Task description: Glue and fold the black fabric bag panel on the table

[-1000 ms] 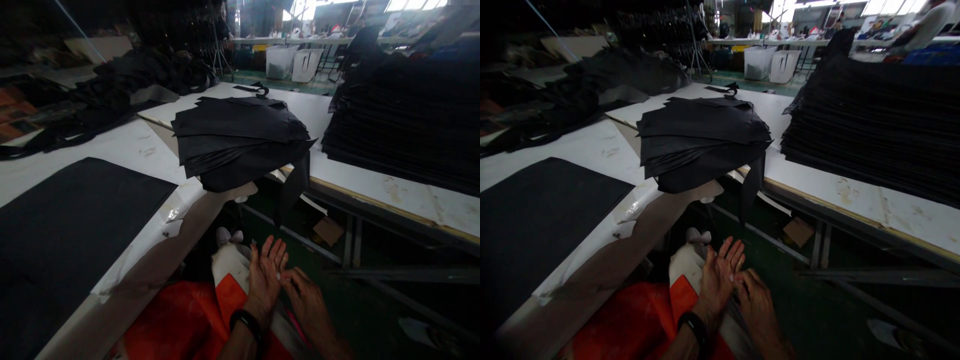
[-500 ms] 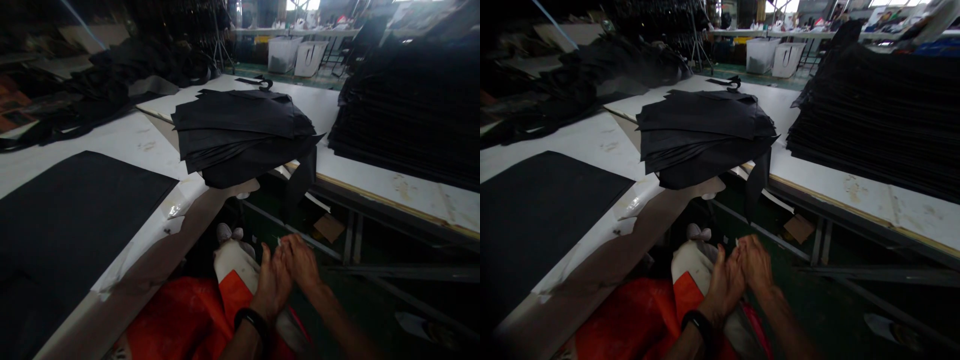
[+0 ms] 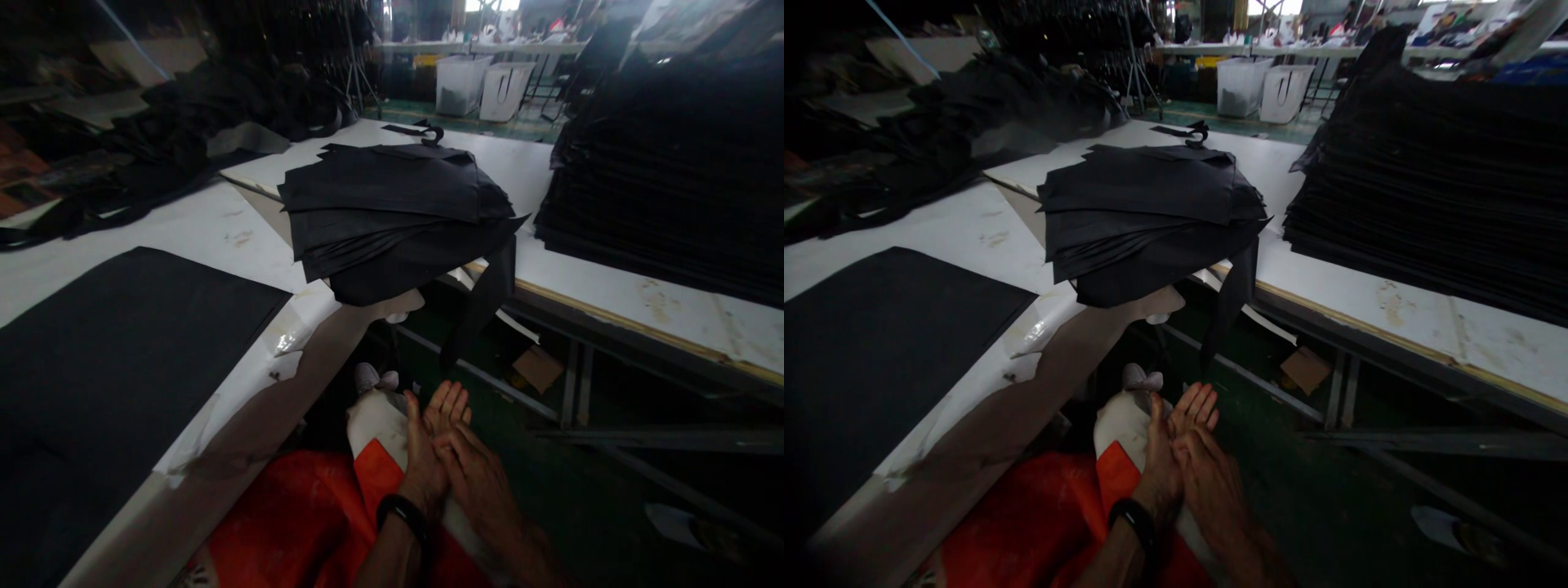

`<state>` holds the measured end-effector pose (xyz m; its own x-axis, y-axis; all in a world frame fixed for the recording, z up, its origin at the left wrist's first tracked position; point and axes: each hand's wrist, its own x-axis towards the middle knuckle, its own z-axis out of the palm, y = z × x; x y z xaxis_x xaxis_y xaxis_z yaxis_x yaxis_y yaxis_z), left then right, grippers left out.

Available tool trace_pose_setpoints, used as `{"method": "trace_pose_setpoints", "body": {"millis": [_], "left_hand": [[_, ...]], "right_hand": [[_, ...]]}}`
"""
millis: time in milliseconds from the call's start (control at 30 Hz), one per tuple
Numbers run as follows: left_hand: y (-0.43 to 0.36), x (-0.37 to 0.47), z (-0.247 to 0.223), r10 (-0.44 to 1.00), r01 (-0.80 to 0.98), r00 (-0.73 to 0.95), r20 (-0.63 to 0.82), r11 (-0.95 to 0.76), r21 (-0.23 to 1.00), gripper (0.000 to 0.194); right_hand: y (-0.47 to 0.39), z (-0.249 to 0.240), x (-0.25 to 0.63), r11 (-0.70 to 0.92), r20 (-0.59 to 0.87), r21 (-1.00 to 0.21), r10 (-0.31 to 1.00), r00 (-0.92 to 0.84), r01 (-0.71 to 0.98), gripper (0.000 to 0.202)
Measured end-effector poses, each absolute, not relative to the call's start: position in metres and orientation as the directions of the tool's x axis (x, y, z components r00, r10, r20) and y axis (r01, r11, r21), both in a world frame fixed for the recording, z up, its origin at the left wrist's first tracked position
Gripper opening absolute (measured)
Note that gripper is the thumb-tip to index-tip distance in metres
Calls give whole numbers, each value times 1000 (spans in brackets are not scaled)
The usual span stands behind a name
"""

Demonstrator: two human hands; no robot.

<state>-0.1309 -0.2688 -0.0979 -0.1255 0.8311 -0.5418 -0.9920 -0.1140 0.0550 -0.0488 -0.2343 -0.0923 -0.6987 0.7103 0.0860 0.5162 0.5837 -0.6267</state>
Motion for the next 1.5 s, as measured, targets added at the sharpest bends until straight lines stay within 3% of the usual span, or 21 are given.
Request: {"method": "trace_pose_setpoints", "body": {"millis": [167,967,1167,1500], "left_hand": [[-270,-129,-97,840,-993,-106,-533,-114,18,65],[-272,-142,-92,783,-961,-264,-564,-266,81,65],[-272,-141,-95,769,-959,-268,-580,-271,83,64],[-270,-140,-91,728,-946,-304,-615,-304,108,62]], "right_hand": [[-228,-97,-40,507,105,-645,800,-591,571,27],[-252,-108,-35,266,-47,-835,839,-543,482,26],[-231,-115,-44,212,-21,-846,904,-427,490,25],[-245,-113,-45,188,-55,-879,873,-485,438,23]]}}
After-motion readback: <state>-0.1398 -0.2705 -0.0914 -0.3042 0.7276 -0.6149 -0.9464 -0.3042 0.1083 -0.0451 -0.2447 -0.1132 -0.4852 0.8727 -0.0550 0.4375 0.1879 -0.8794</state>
